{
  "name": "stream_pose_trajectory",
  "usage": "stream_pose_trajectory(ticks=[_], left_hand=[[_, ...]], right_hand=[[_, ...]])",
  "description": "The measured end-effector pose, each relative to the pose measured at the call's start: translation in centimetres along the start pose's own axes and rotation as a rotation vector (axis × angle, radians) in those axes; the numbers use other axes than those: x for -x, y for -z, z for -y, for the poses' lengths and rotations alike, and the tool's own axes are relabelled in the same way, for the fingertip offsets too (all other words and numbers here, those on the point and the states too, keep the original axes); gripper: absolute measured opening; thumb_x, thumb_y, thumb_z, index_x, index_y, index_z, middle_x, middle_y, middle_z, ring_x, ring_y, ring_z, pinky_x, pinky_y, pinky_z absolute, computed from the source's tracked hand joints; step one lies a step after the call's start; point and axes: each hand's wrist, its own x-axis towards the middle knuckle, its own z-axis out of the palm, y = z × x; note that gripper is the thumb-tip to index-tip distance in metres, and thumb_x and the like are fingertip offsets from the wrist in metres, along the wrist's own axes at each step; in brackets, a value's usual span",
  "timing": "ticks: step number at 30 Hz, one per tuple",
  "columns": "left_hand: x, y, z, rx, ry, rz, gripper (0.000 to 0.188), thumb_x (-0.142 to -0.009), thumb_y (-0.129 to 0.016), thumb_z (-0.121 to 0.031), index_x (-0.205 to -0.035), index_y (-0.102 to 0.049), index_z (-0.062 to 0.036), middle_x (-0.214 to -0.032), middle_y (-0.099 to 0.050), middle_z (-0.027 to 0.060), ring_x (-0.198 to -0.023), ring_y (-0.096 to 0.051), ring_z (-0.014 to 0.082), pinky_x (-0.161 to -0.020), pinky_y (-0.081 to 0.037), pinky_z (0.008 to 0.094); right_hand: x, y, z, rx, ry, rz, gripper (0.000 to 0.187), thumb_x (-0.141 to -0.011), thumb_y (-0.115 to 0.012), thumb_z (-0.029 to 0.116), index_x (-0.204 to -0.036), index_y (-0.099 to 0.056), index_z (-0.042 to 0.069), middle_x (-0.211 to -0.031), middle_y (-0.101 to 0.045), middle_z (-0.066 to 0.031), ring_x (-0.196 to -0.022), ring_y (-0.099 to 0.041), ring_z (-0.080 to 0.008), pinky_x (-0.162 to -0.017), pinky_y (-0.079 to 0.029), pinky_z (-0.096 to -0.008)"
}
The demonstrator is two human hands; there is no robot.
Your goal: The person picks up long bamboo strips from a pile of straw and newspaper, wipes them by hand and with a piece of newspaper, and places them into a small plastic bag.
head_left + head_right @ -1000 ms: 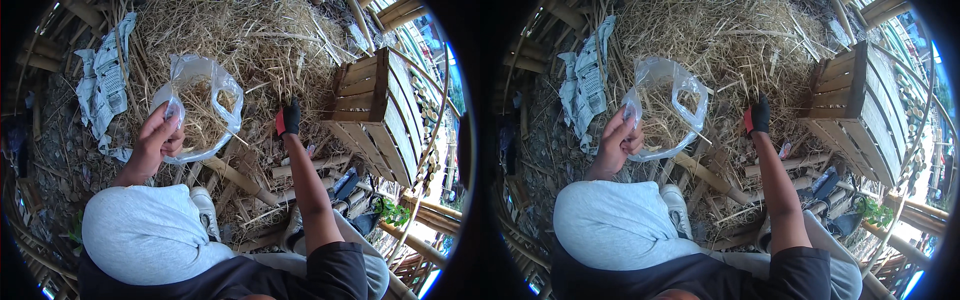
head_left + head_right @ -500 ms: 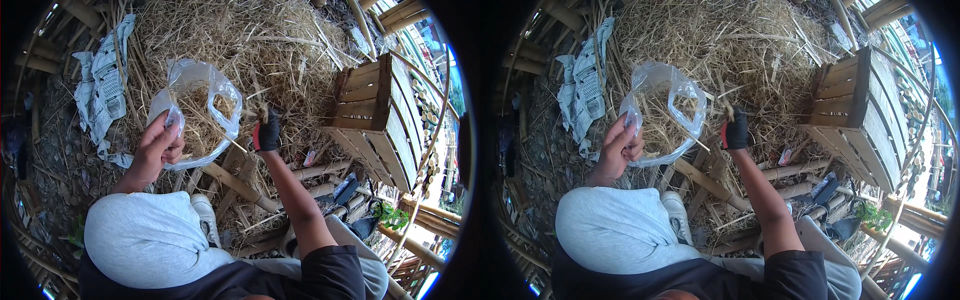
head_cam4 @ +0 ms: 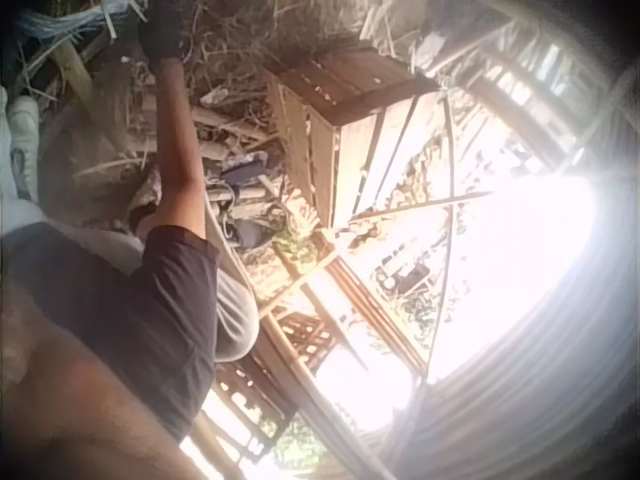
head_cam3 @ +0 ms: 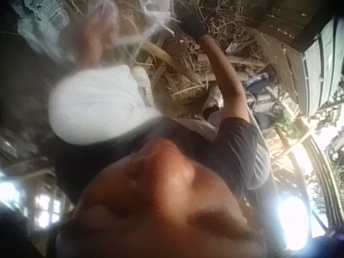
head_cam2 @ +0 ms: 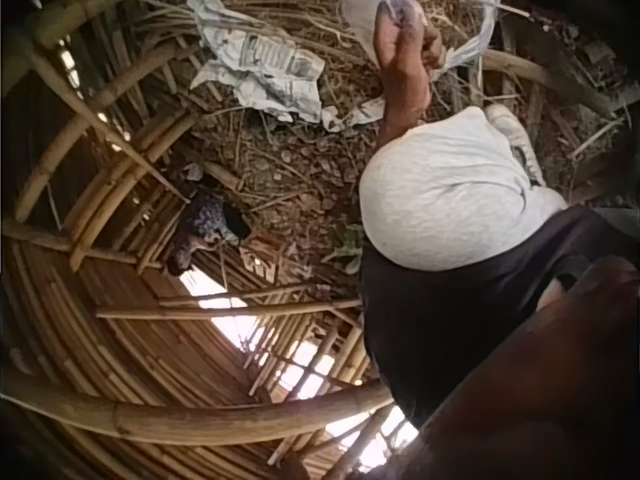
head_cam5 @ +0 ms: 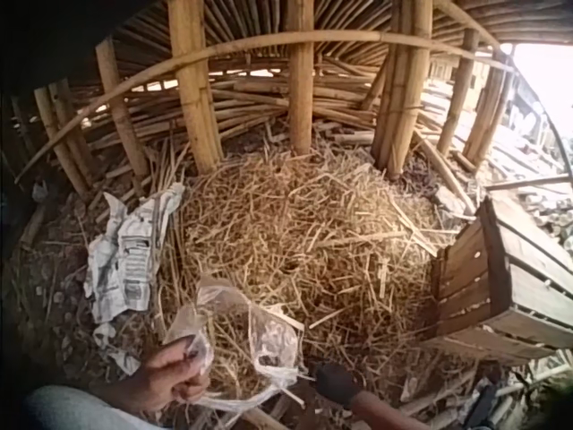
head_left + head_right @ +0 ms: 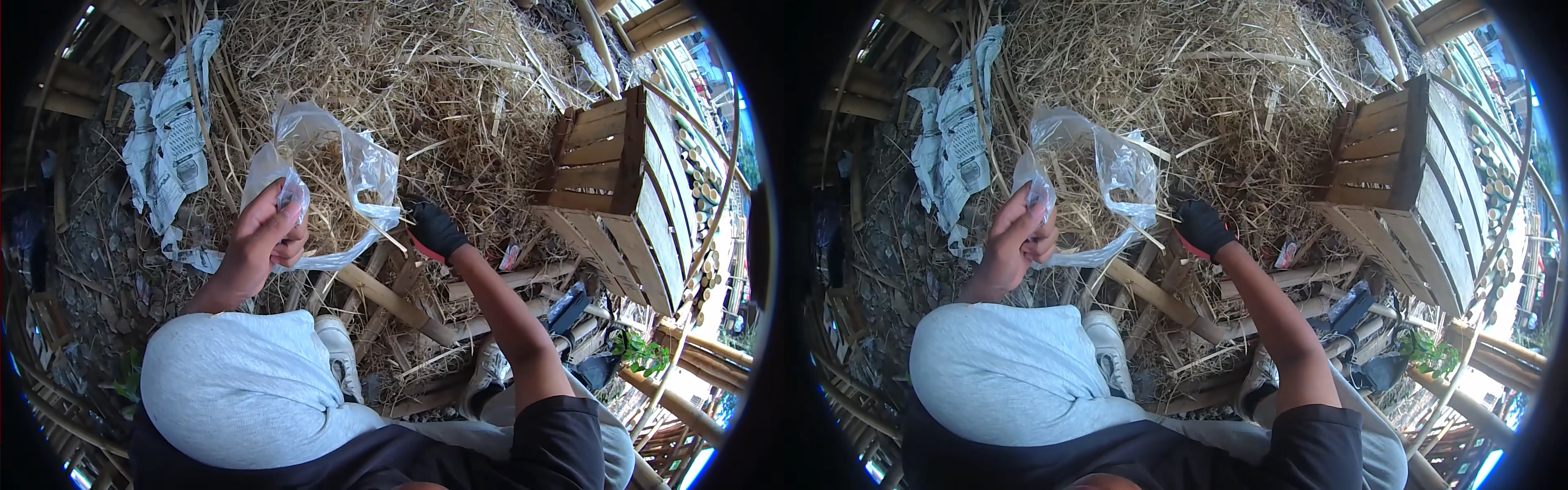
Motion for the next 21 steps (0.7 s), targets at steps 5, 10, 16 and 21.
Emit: stream_pose_trajectory(ticks=[5, 10, 16, 21], left_hand=[[0.3, 0.1, -0.5, 0.023, -0.018, -0.009, 0.023, -0.110, -0.050, -0.026, -0.127, -0.046, -0.0108, -0.075, -0.033, -0.0032, -0.055, -0.031, 0.0056, -0.050, -0.024, 0.0248], [-0.1, 0.1, -1.1, 0.042, -0.064, -0.016, 0.024, -0.110, -0.051, -0.025, -0.128, -0.046, -0.0103, -0.076, -0.033, -0.0036, -0.055, -0.030, 0.0051, -0.050, -0.024, 0.0243], [0.5, 0.4, -2.2, 0.036, -0.142, -0.112, 0.028, -0.111, -0.049, -0.025, -0.133, -0.047, -0.0086, -0.075, -0.032, -0.0047, -0.056, -0.031, 0.0044, -0.050, -0.023, 0.0228], [1.2, 1.1, -3.1, 0.060, -0.186, -0.147, 0.027, -0.111, -0.049, -0.026, -0.131, -0.048, -0.0081, -0.075, -0.032, -0.0042, -0.055, -0.030, 0.0044, -0.050, -0.023, 0.0231]], right_hand=[[-2.4, -0.6, 4.0, -0.003, -0.247, 0.190, 0.050, -0.085, -0.077, 0.046, -0.118, -0.073, 0.009, -0.130, -0.069, -0.0175, -0.115, -0.068, -0.0380, -0.099, -0.055, -0.0481], [-2.1, -1.5, 5.0, -0.075, -0.457, 0.102, 0.039, -0.085, -0.079, 0.039, -0.102, -0.074, 0.004, -0.100, -0.073, -0.0258, -0.095, -0.072, -0.0439, -0.086, -0.057, -0.0512], [-1.0, 7.8, -0.1, -0.256, -0.792, -0.166, 0.031, -0.094, -0.075, 0.030, -0.107, -0.073, 0.003, -0.093, -0.075, -0.0176, -0.087, -0.074, -0.0335, -0.078, -0.057, -0.0445], [-1.5, 17.7, 2.5, -0.942, -0.760, -0.639, 0.027, -0.102, -0.069, 0.027, -0.114, -0.070, 0.003, -0.090, -0.072, -0.0052, -0.082, -0.070, -0.0166, -0.072, -0.057, -0.0279]])
